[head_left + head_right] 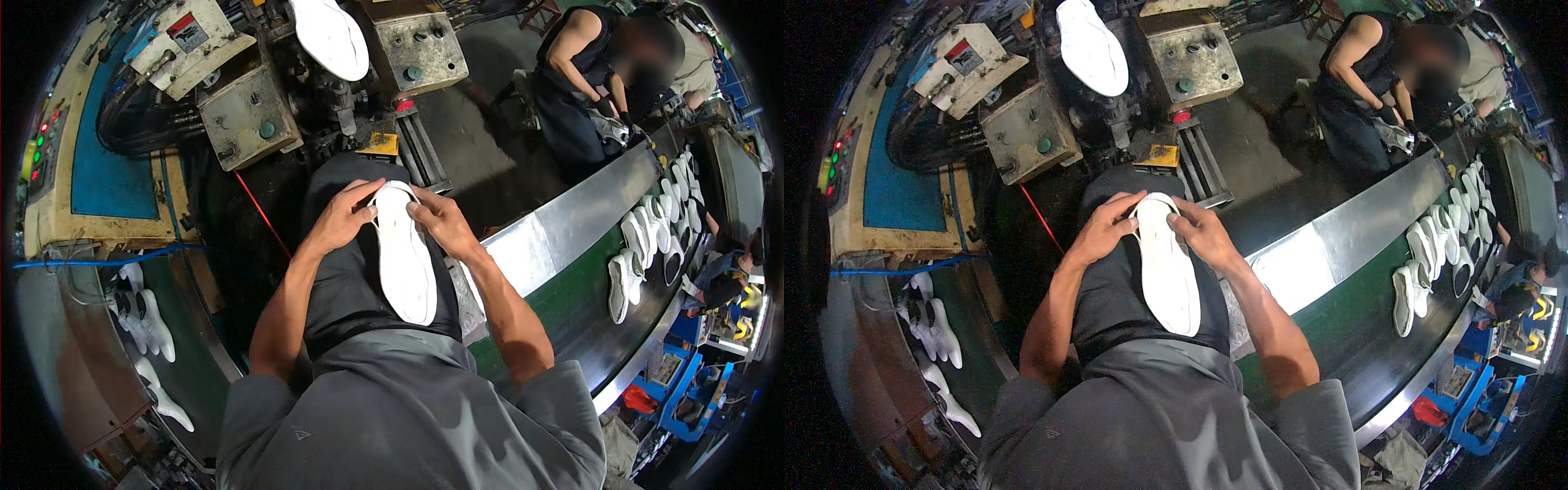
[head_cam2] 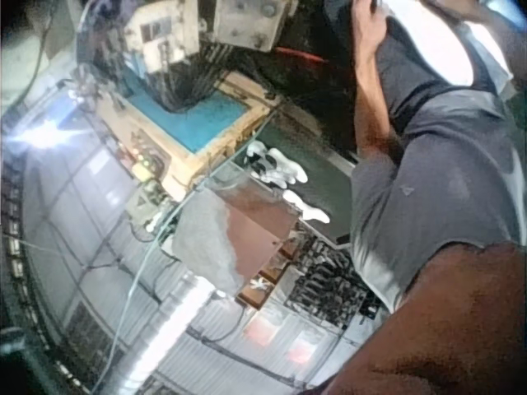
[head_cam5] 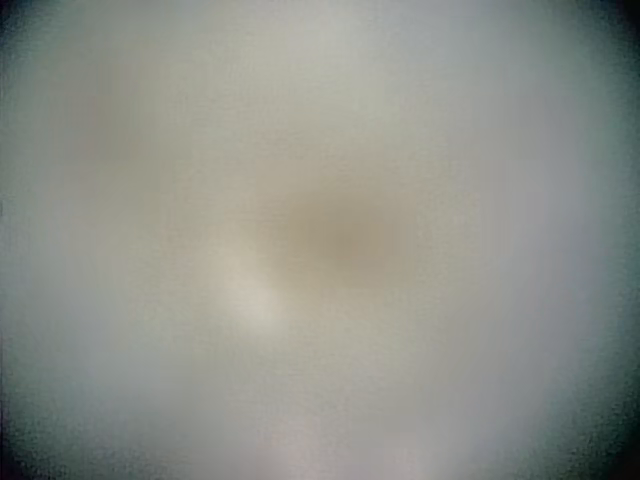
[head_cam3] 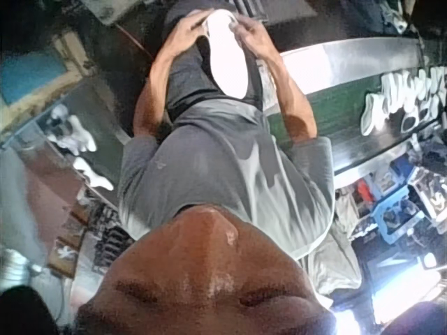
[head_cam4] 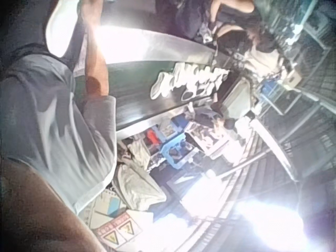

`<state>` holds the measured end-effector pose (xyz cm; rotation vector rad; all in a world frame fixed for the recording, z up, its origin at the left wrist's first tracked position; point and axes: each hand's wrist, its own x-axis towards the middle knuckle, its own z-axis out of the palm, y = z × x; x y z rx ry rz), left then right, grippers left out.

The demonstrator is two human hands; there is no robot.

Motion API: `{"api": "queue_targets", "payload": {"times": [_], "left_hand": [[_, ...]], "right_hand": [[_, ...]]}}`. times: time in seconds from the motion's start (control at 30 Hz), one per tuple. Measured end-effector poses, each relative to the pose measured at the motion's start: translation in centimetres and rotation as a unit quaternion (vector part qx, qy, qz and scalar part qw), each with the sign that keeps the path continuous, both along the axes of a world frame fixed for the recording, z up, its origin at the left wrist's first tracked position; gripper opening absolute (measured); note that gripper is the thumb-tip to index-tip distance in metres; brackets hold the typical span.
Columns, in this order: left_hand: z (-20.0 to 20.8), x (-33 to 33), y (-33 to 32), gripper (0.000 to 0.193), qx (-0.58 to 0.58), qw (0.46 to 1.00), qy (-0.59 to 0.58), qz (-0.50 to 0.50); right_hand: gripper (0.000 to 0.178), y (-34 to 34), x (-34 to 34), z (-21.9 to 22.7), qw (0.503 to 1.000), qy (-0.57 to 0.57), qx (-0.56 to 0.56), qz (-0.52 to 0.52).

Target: Operating a shoe lasting or pressing machine to assemble shoe uppers and soles.

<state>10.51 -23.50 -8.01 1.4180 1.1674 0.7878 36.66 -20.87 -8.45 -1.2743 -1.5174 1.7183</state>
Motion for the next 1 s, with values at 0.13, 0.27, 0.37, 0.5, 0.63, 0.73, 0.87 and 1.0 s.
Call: {"api": "queue_targets", "payload": {"times": [0.13,0.27,0.37,0.5,0.63,0.73,0.87,1.0], "left_hand": [[-0.6,1.6,-0.2,0.050,-0.055,0.992,-0.091,0.064],[-1.7,3.3,-0.2,0.049,-0.092,0.981,-0.096,0.143],[-2.1,3.8,-0.4,0.047,-0.082,0.969,-0.154,0.172],[-3.4,3.8,-0.7,0.041,-0.043,0.976,-0.091,0.192],[-3.4,4.8,-1.2,0.036,0.014,0.971,-0.043,0.236],[-3.1,5.1,-1.6,0.035,0.023,0.967,-0.015,0.252],[-4.5,5.3,-1.1,0.035,0.090,0.961,0.077,0.248],[-4.4,6.5,-2.7,0.050,-0.154,0.880,-0.407,0.192]], "right_hand": [[0.056,0.1,-0.3,0.0,0.998,0.021,-0.055,0.022],[0.065,-1.4,-3.3,0.1,0.995,-0.060,0.057,-0.050],[0.067,-1.5,-4.1,0.4,0.997,-0.041,0.022,-0.064],[0.064,-1.4,-4.5,0.2,0.998,-0.008,0.030,-0.054],[0.059,-1.7,-4.6,-0.7,0.994,-0.071,0.062,-0.053],[0.056,-2.4,-5.0,0.1,0.982,-0.118,0.131,-0.074],[0.064,-2.1,-4.5,-2.1,0.996,-0.020,0.067,-0.063],[0.063,-2.2,-0.9,-2.4,0.891,0.364,-0.253,-0.094]]}}
